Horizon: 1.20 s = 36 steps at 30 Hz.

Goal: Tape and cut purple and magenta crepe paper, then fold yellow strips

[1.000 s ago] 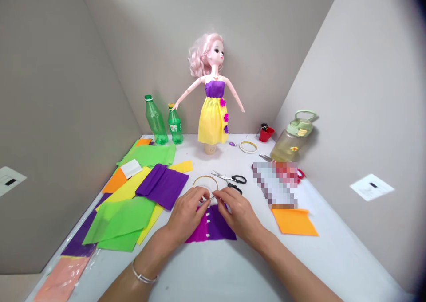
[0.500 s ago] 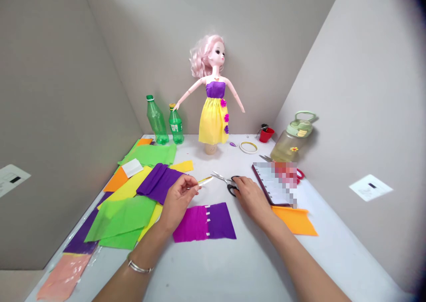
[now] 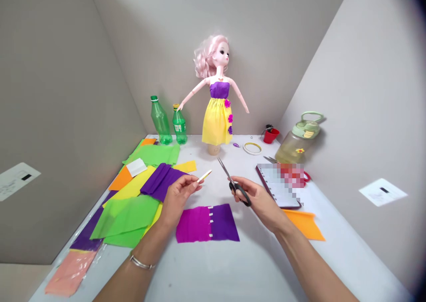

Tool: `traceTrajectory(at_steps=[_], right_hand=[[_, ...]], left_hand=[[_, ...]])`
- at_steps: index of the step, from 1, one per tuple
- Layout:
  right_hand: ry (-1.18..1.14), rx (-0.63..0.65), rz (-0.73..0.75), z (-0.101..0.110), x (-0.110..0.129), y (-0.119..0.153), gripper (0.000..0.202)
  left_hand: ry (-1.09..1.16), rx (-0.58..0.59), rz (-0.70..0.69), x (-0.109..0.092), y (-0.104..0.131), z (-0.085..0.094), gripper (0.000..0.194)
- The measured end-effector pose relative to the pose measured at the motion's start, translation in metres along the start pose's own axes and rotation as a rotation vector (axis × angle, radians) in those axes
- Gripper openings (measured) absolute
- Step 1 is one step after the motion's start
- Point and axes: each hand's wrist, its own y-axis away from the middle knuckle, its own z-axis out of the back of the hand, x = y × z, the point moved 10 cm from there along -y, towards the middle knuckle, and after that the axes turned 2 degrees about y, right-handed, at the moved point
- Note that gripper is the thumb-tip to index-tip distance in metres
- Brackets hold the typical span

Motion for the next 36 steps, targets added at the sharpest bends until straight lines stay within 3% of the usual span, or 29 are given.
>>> traceTrajectory(at_steps=[5,7,9,11,15,18,22,28,31,36], right_hand=[[-0.209,0.410,0.066,-0.048,0.023,0.019,0.071],[-0.202,0.494,0.046,-0.061,0.025,0.025,0.069],[-0.159,0.445,0.028,-0.061,0.022,0.022,0.062],[-0.035,0.273,0.023,-0.047,0.012,0.012,0.051],[0.643,-0.150,0.003,0.000,-0.013,0.000,0.029],[0.867,-0.255,-0.007,0.018,-0.025,-0.003,0.032],[0.984,-0.269,0.006,0.025,-0.030,-0.005,0.033],[1.026,-0.262,0.069,0.022,-0.021,-0.004,0.022],[0.968,-0.176,0.155,0.003,-0.013,-0.003,0.021],[0.873,0.047,0.274,-0.050,-0.001,0.003,0.021]], left_hand=[[0.039,-0.004,0.004,-0.001,0.001,-0.001,0.026],[0.043,-0.007,-0.001,-0.002,0.002,-0.001,0.024],[0.038,-0.015,-0.009,-0.004,0.001,0.001,0.023],[0.028,-0.016,-0.024,-0.006,0.001,0.001,0.022],[-0.133,-0.025,-0.091,-0.012,0.002,0.003,0.018],[-0.326,0.008,-0.236,-0.020,0.004,-0.003,0.010],[-0.601,0.107,-0.392,-0.019,0.004,-0.015,0.007],[-0.826,0.176,-0.429,-0.001,-0.005,-0.015,0.009],[-0.853,0.219,-0.425,0.006,-0.007,-0.017,0.009],[-0.873,0.250,-0.433,0.007,-0.005,-0.022,0.012]])
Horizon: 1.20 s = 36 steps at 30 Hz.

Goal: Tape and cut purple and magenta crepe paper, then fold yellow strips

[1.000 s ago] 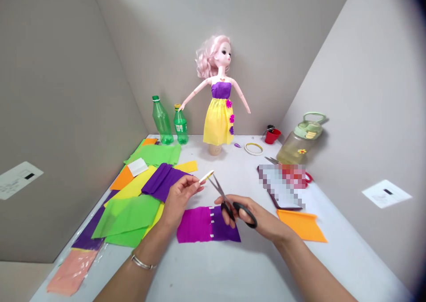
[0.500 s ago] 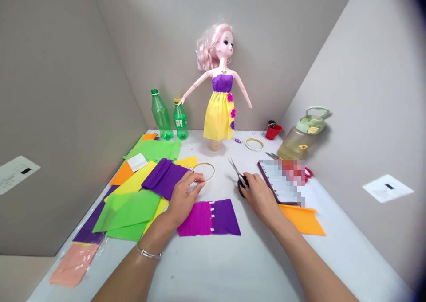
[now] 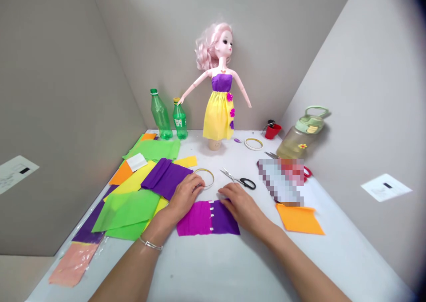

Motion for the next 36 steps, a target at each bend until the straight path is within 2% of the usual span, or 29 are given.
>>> traceTrajectory(at_steps=[2,5,8,12,15,17,20,22,25,27,36], right_hand=[[-0.025,0.030,0.024,-0.006,0.010,0.000,0.021],[-0.069,0.046,0.010,-0.009,0.013,0.001,0.017],[-0.139,0.051,-0.022,-0.010,0.008,0.003,0.014],[-0.255,0.051,-0.055,-0.009,0.002,0.004,0.013],[-0.354,0.061,-0.096,-0.008,-0.001,0.004,0.012],[-0.428,0.086,-0.131,-0.009,-0.003,0.004,0.010],[-0.560,0.135,-0.161,-0.012,-0.001,0.006,0.008],[-0.667,0.168,-0.168,-0.014,0.001,0.007,0.006],[-0.821,0.220,-0.200,-0.020,0.002,0.007,0.019],[-0.878,0.246,-0.230,-0.024,0.000,0.007,0.020],[-0.885,0.259,-0.278,-0.023,-0.004,0.008,0.022]], left_hand=[[-0.025,-0.018,-0.001,-0.005,0.000,0.004,0.014],[-0.088,-0.019,0.065,-0.011,0.003,0.010,0.011],[-0.030,0.097,0.191,-0.008,0.009,0.000,0.009],[0.106,0.234,0.267,-0.006,0.017,-0.018,0.030],[0.212,0.326,0.324,-0.005,0.021,-0.026,0.038],[0.286,0.408,0.361,-0.007,0.024,-0.031,0.036],[0.342,0.499,0.386,-0.011,0.027,-0.033,0.021],[0.381,0.515,0.398,-0.012,0.028,-0.034,0.017],[0.454,0.508,0.411,-0.011,0.028,-0.035,0.022],[0.493,0.506,0.423,-0.009,0.029,-0.037,0.025],[0.562,0.521,0.442,-0.010,0.026,-0.034,0.018]])
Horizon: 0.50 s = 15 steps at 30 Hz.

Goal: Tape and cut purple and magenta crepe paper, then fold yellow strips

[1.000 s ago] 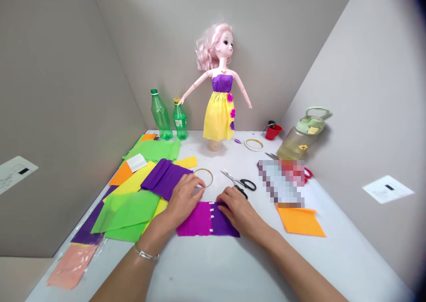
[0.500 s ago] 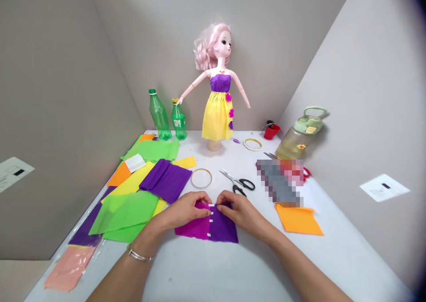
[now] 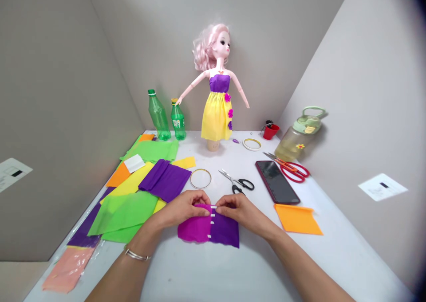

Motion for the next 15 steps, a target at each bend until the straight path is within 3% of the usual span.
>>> traceTrajectory(at_steps=[9,15], right_hand=[[0.035,-0.073,0.036,0.0069,0.0042,0.0012,0.017],[-0.016,-0.044,0.030,0.0046,0.0032,0.0007,0.024]], left_hand=[[0.007,-0.030,-0.043,-0.0048,-0.0021,-0.0043,0.027],[-0.021,-0.096,-0.076,-0.0073,-0.0015,0.0003,0.018]])
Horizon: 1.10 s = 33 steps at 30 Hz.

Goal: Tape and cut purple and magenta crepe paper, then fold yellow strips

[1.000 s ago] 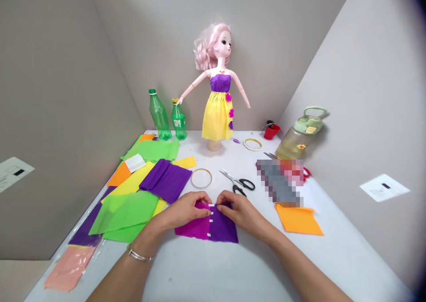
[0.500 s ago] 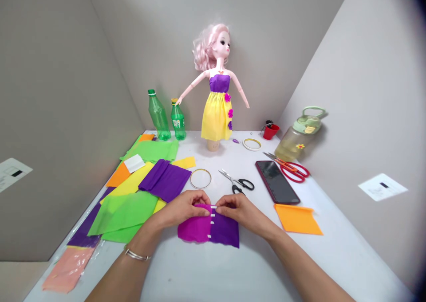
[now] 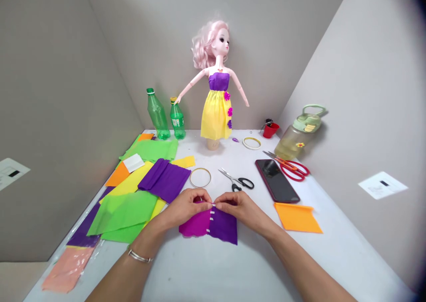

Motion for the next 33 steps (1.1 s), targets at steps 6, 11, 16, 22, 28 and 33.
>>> traceTrajectory(at_steps=[6,11,16,22,28,33], right_hand=[[-0.042,-0.022,-0.008,-0.001,-0.003,-0.002,0.024],[-0.061,-0.036,-0.032,0.001,-0.006,-0.002,0.026],[-0.057,0.037,-0.022,-0.005,0.000,0.001,0.026],[-0.072,0.100,-0.088,-0.009,-0.003,0.005,0.025],[-0.152,0.114,-0.101,-0.012,-0.002,0.007,0.031],[-0.140,-0.032,-0.064,0.002,0.001,0.004,0.024]], left_hand=[[-0.042,-0.028,-0.005,0.000,-0.001,0.004,0.019],[-0.002,0.009,0.029,0.002,-0.001,0.001,0.025],[0.025,-0.002,0.040,0.003,-0.001,0.002,0.023],[0.039,-0.005,0.063,-0.001,0.001,0.004,0.026],[0.105,-0.029,0.054,-0.007,0.002,0.006,0.025],[0.069,0.002,0.025,-0.007,0.002,0.002,0.021]])
